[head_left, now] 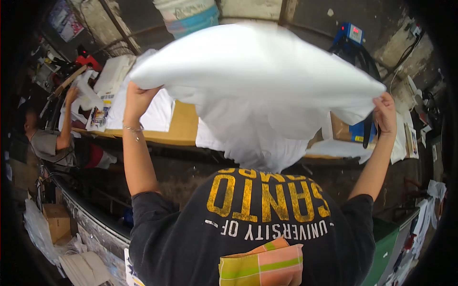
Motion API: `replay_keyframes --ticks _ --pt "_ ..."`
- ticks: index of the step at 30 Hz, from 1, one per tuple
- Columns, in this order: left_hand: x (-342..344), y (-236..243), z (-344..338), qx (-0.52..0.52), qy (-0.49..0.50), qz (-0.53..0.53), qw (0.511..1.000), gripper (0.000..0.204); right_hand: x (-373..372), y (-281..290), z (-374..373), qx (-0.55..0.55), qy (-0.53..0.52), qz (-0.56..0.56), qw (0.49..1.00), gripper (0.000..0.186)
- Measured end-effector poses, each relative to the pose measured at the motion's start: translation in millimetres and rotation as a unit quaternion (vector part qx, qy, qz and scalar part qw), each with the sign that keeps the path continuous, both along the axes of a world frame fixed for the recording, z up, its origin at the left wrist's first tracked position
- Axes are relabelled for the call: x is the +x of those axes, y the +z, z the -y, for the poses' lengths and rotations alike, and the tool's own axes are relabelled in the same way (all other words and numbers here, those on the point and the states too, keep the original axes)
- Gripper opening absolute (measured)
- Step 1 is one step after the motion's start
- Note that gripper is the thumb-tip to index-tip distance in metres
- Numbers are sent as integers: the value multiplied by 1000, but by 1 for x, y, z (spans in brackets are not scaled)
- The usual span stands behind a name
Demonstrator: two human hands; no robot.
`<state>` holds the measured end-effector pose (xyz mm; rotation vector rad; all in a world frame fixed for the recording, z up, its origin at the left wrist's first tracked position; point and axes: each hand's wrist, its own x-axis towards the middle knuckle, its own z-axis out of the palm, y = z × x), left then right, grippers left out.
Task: Operating a heat press to transfer designs onto white t-shirts and trimming printed graphics with scissors.
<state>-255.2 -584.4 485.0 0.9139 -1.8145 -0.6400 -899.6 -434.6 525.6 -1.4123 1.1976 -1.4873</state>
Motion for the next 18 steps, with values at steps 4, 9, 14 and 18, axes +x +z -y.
replay_keyframes --ticks 4,9,14,18 --pt "-6 24 35 -143 18 -51 988 33 -4 26 44 -18 -14 -84 996 21" --pt "0 84 54 -132 27 -156 979 22 8 94 54 -143 -135 -76 977 27" --pt "20 131 48 56 -120 -105 986 21 4 144 44 -170 -98 -146 970 32" --pt "31 141 39 60 -181 -151 970 25 8 157 40 -199 -64 -165 964 35"
